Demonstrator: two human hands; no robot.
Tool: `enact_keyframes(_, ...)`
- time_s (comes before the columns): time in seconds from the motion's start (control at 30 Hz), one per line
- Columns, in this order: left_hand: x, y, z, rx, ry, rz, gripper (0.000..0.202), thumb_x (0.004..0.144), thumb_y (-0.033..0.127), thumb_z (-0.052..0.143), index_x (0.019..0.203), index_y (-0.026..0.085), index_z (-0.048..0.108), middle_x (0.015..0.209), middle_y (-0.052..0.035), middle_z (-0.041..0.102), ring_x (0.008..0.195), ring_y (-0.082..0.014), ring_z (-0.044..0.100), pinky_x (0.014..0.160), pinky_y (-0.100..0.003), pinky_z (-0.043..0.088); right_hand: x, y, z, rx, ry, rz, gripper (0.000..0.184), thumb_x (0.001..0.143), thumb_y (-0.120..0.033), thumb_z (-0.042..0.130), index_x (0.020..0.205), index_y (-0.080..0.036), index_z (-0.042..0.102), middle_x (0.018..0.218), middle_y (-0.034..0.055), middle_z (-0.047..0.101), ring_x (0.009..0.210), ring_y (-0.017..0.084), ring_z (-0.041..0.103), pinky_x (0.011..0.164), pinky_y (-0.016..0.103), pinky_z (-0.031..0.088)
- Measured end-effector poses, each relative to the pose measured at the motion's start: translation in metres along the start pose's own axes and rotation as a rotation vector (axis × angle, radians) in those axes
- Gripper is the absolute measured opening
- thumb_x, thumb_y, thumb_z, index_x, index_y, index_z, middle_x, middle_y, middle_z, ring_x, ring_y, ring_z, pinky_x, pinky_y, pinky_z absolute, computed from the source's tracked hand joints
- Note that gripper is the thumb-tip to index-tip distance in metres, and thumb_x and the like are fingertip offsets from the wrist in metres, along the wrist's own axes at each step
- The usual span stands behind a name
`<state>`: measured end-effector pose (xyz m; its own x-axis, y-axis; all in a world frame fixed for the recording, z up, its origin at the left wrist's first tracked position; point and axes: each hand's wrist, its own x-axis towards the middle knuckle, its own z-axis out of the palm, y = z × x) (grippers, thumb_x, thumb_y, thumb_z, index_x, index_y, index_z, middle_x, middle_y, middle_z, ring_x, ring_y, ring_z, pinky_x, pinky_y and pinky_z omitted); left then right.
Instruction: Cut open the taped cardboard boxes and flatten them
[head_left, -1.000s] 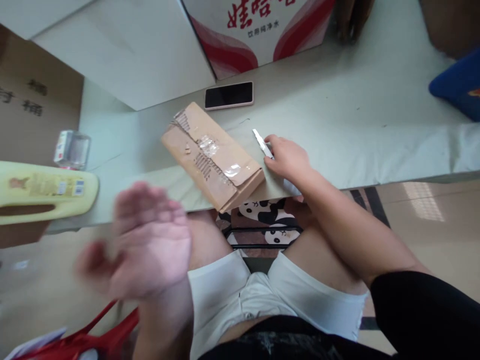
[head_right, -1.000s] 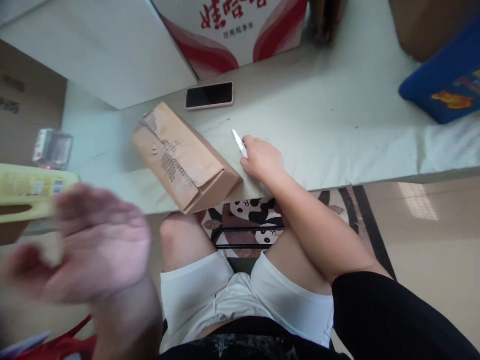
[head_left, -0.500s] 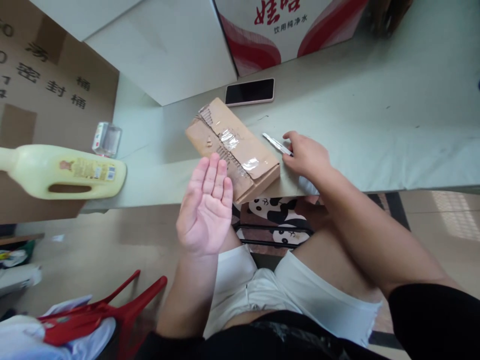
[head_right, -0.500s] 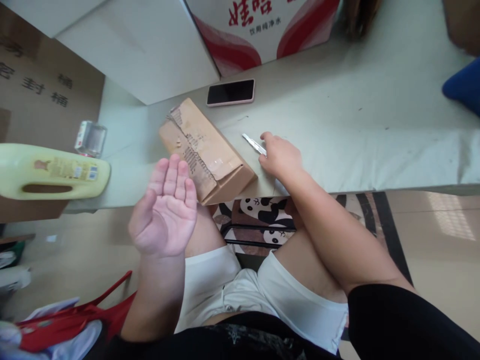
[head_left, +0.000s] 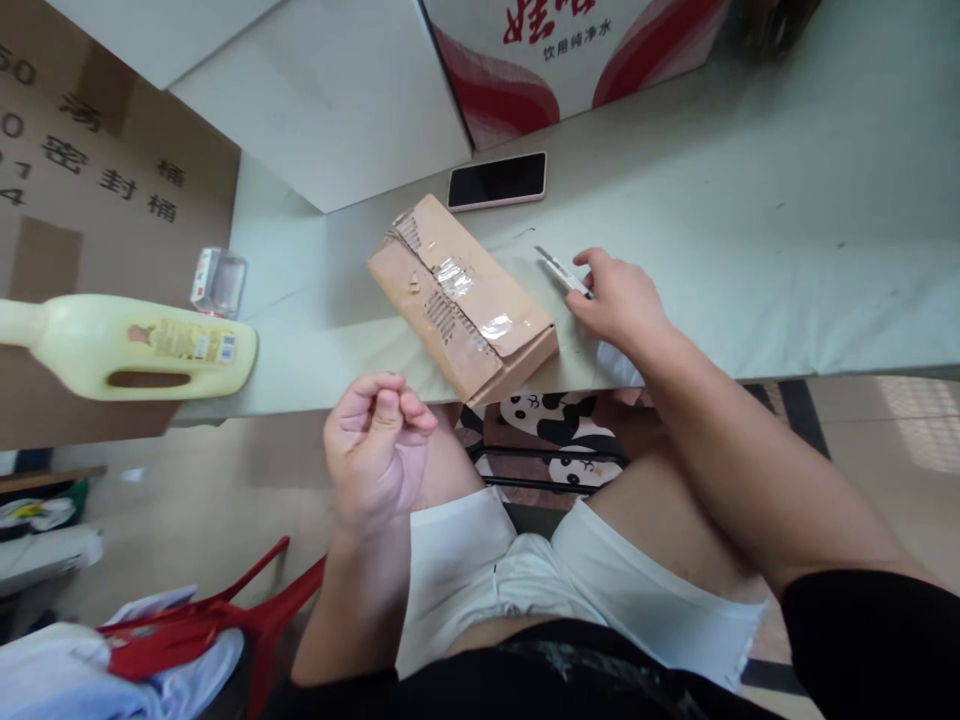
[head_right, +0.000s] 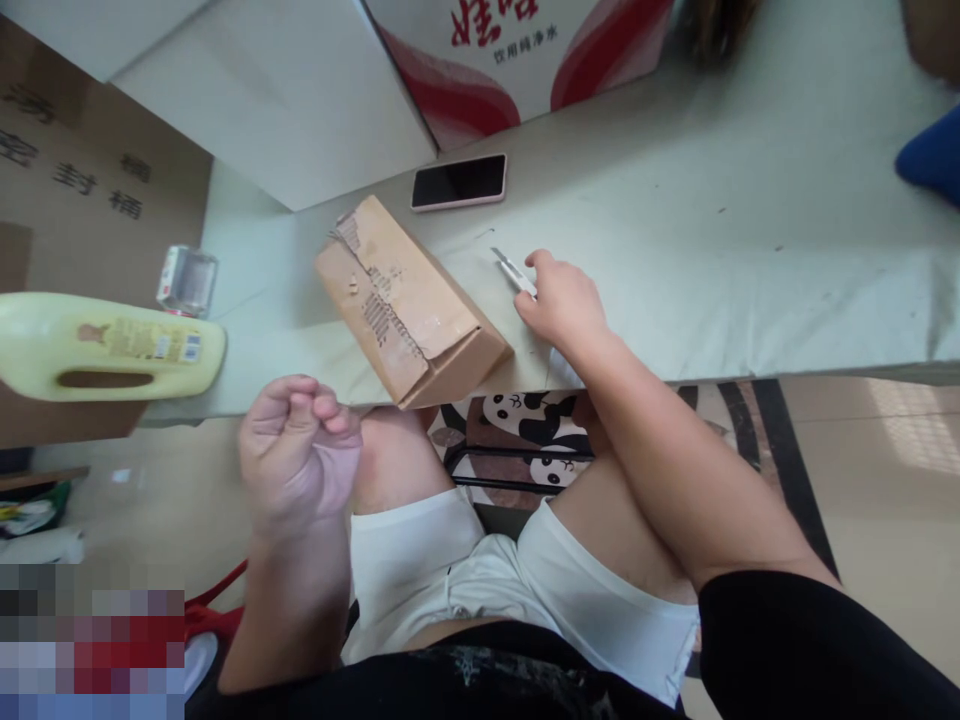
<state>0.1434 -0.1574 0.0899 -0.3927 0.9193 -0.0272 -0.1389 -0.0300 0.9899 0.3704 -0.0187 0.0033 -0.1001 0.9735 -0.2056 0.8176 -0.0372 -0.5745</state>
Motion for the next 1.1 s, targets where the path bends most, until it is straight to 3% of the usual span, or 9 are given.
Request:
enact_keyframes(0.1,-0.004,-0.003,-0.006,0.095,0.027,0.151,0.037,0.056,0.028,0.101,0.082,0.024,0.074,0.074,0.0038,0.075,0.064,-0.0088,0.074,0.063,-0.015,0.063,0.002,-0.001,-0.001,0.135,0.048,0.024,0.051,0.085,-0.025,0.052,0.133,-0.016,0.064,0.11,0.0148,0.072,0.092,0.029,0.062,0.082,0.041,0.047)
enact_keyframes(0.23,-0.009,-0.012,-0.01,0.178,-0.014,0.206,0.027,0.077,0.042,0.088,0.079,0.019,0.075,0.055,0.0017,0.068,0.043,-0.0087,0.063,0.044,-0.016,0.055,0.003,-0.004,-0.001,0.163,0.093,-0.014,0.043,0.087,-0.024,0.046,0.121,-0.019,0.071,0.106,0.0124,0.07,0.094,0.027,0.06,0.086,0.039,0.046)
enact_keyframes(0.4,-0.013,-0.02,-0.005,0.442,0.016,0.383,0.013,0.084,0.03,0.082,0.094,0.021,0.08,0.085,-0.0046,0.081,0.072,-0.0161,0.079,0.072,-0.025,0.067,0.002,-0.003,-0.001,0.304,0.046,-0.034,0.045,0.089,-0.02,0.038,0.124,-0.019,0.068,0.094,0.0068,0.071,0.088,0.024,0.063,0.079,0.034,0.046)
enact_keyframes(0.53,-0.011,-0.018,-0.002,0.544,-0.092,0.514,0.004,0.086,0.02,0.079,0.09,0.021,0.08,0.068,-0.0001,0.077,0.055,-0.013,0.073,0.056,-0.021,0.063,0.001,-0.002,-0.003,0.354,0.054,-0.036,0.041,0.091,-0.023,0.041,0.123,-0.019,0.066,0.091,0.0063,0.072,0.082,0.023,0.063,0.075,0.034,0.046)
enact_keyframes(0.63,-0.006,-0.015,0.003,0.537,-0.03,0.567,0.013,0.094,0.019,0.068,0.104,0.022,0.075,0.087,-0.0019,0.079,0.074,-0.0146,0.079,0.071,-0.027,0.068,0.001,-0.001,-0.004,0.34,0.068,-0.043,0.041,0.091,-0.025,0.044,0.126,-0.02,0.064,0.093,0.0065,0.072,0.082,0.023,0.064,0.074,0.035,0.047)
enact_keyframes(0.73,-0.004,-0.013,0.007,0.436,0.118,0.749,0.044,0.076,0.012,0.085,0.112,0.029,0.067,0.108,0.0014,0.074,0.1,-0.0171,0.078,0.085,-0.032,0.069,0.001,-0.001,-0.004,0.33,0.073,-0.056,0.041,0.093,-0.025,0.044,0.129,-0.019,0.063,0.095,0.007,0.072,0.082,0.023,0.064,0.075,0.034,0.047)
enact_keyframes(0.8,-0.006,-0.014,0.006,0.432,0.099,0.781,0.044,0.074,0.009,0.086,0.108,0.029,0.067,0.098,0.0042,0.074,0.086,-0.0136,0.078,0.073,-0.025,0.068,0.001,-0.001,-0.003,0.338,0.063,-0.073,0.041,0.095,-0.025,0.042,0.13,-0.019,0.061,0.099,0.0078,0.073,0.082,0.023,0.064,0.075,0.034,0.047)
enact_keyframes(0.93,-0.008,-0.018,0.005,0.524,-0.015,0.698,0.015,0.099,0.015,0.06,0.103,0.022,0.072,0.076,0.0041,0.071,0.057,-0.0081,0.071,0.054,-0.019,0.061,0.003,0.001,0.001,0.364,0.071,-0.107,0.039,0.095,-0.026,0.04,0.128,-0.02,0.061,0.099,0.0078,0.073,0.079,0.023,0.064,0.072,0.035,0.047)
enact_keyframes(1.1,-0.002,-0.02,0.003,0.572,0.122,0.846,0.061,0.084,0.021,0.082,0.134,0.039,0.054,0.137,-0.002,0.065,0.119,-0.0195,0.074,0.087,-0.033,0.069,0.005,0.004,0.004,0.371,0.083,-0.141,0.039,0.093,-0.026,0.043,0.126,-0.018,0.061,0.093,0.0084,0.072,0.073,0.023,0.061,0.069,0.037,0.046)
